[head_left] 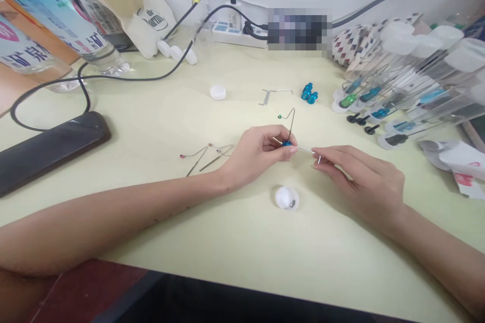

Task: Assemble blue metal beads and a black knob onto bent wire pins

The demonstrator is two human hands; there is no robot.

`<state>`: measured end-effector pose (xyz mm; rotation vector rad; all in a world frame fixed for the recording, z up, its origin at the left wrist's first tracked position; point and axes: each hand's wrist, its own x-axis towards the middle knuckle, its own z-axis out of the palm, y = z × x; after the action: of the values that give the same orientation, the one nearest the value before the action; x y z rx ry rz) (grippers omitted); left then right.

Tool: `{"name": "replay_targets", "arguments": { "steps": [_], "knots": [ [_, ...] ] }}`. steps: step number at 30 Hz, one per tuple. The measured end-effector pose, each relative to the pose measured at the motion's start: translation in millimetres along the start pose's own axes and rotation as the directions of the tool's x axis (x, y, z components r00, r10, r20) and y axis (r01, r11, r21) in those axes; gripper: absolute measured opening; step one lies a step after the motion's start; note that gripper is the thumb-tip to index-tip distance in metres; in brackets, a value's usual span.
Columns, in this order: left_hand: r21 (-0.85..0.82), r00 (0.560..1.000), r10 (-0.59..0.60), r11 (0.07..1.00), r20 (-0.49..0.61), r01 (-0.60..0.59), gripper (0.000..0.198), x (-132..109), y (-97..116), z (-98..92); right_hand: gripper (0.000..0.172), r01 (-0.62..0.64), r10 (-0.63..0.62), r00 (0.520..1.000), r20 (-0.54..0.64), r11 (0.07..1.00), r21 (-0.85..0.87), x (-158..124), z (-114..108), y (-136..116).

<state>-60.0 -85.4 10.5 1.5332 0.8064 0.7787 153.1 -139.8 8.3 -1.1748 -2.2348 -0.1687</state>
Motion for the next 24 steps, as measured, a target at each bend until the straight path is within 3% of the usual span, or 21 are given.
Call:
{"name": "replay_targets", "arguments": {
  "steps": [4,10,14,20,24],
  "knots": [
    [0.021,1.000,-0.006,1.000,0.008,0.006,0.015,0,0,0.3,0.025,-0.005,0.005,1.000,-0.009,1.000,0.005,-1,-2,0],
    [0.051,0.999,0.007,0.999,0.031,-0.009,0.013,-1,0,1.2,0.031,-0.091,0.083,0.994,0.073,0.989,0.114,-3,-6,-4],
    [0.088,0.999,0.007,0.996,0.050,-0.011,0.013,-3,1,1.7,0.025,-0.139,0.134,0.989,0.064,0.986,0.092,-6,-3,-3],
    [0.061,0.999,-0.018,0.998,0.039,0.016,0.014,-1,2,0.5,0.026,0.029,-0.030,1.000,0.000,0.987,-0.161,-5,0,7],
    [0.037,0.999,-0.026,0.999,0.041,0.024,0.012,0,0,0.2,0.022,0.022,-0.022,1.000,-0.001,0.985,-0.173,-3,-5,11]
  ]
}}
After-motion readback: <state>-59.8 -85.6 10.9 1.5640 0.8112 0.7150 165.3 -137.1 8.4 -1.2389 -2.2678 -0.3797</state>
